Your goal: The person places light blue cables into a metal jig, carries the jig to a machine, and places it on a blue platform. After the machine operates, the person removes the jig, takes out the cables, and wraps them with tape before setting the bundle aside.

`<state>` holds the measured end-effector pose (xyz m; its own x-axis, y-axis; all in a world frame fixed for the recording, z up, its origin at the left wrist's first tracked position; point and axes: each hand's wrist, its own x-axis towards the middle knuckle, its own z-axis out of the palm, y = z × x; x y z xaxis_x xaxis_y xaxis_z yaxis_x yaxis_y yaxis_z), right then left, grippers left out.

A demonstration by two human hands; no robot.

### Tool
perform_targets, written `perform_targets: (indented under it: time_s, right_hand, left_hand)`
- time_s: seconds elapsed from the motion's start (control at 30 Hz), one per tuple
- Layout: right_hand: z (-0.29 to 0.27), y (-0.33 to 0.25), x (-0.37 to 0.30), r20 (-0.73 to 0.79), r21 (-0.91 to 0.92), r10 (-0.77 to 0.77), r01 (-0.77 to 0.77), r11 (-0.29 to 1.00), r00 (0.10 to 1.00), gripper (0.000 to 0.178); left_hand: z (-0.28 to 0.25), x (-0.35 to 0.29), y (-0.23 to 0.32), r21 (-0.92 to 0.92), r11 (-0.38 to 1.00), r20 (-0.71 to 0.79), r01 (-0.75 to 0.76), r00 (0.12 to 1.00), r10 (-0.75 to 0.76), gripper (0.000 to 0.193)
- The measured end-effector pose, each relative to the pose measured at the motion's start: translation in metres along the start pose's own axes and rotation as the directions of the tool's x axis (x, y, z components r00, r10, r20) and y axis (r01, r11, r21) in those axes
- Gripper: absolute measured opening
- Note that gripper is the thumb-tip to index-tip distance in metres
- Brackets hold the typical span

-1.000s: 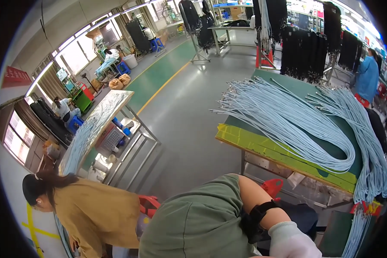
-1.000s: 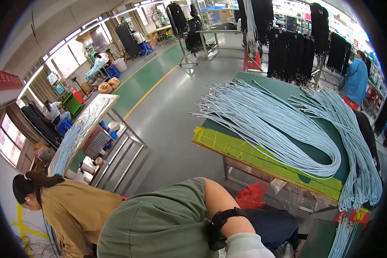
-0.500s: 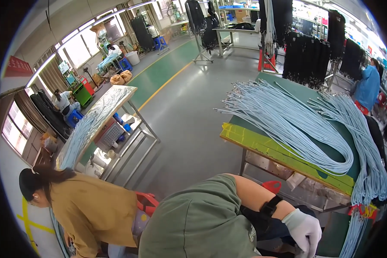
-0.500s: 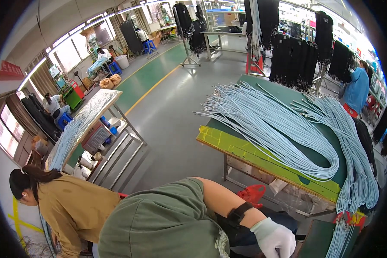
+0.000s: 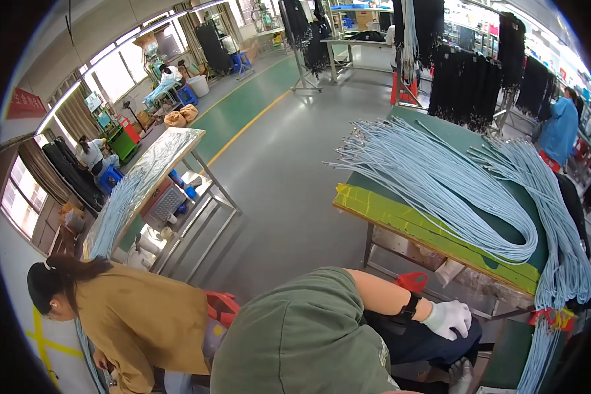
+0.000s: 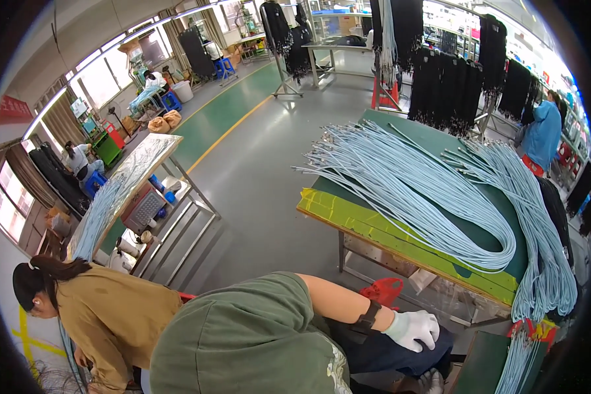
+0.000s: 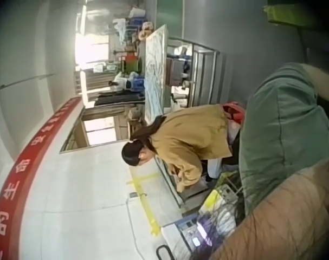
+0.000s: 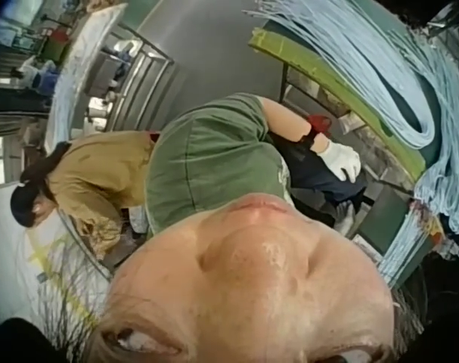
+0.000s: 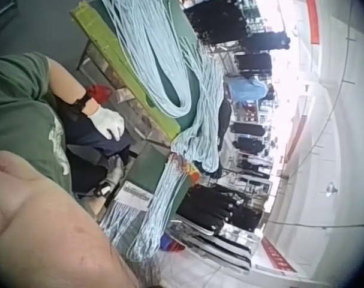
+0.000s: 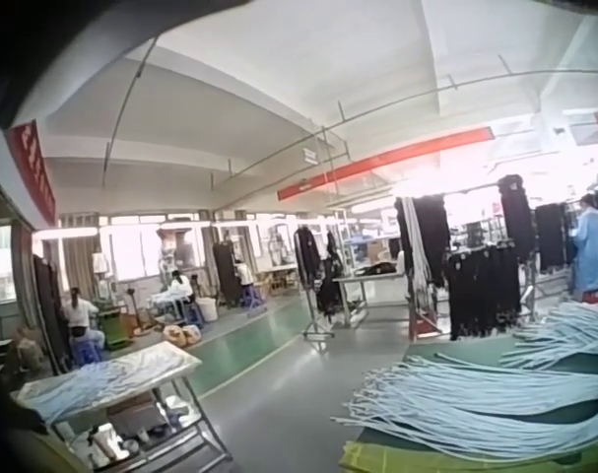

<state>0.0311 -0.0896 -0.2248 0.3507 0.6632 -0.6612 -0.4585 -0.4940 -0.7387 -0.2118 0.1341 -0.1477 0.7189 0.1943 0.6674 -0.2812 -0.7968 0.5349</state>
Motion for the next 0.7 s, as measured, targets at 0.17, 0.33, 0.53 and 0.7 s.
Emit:
perform_targets:
  time_s: [0.17, 0.33, 0.53, 0.7]
  right_hand:
    - [-0.033, 0.039, 0.011, -0.033, 0.017, -0.220, 0.221, 0.975, 0.975, 0.029]
    - [0.015, 0.026, -0.050, 0.006, -0.218, -0.472, 0.462, 0.860, 0.881, 0.027]
    - [0.026, 0.032, -0.118, -0.157, -0.001, -0.382, 0.386, 0.922, 0.911, 0.028]
    - [0.031, 0.045, -0.166, -0.194, 0.037, -0.433, 0.448, 0.893, 0.880, 0.027]
  left_hand:
    - [0.012, 0.010, 0.003, -0.112, 0.994, 0.019, -0.012, 1.000, 0.015, 0.020]
    - [0.002, 0.038, 0.007, -0.068, 0.996, 0.167, 0.058, 0.985, -0.046, 0.010]
    - [0.050, 0.109, 0.020, -0.163, 0.986, 0.224, -0.030, 0.972, 0.067, 0.020]
    - [0.120, 0.153, 0.028, -0.200, 0.974, 0.260, -0.105, 0.953, 0.156, 0.031]
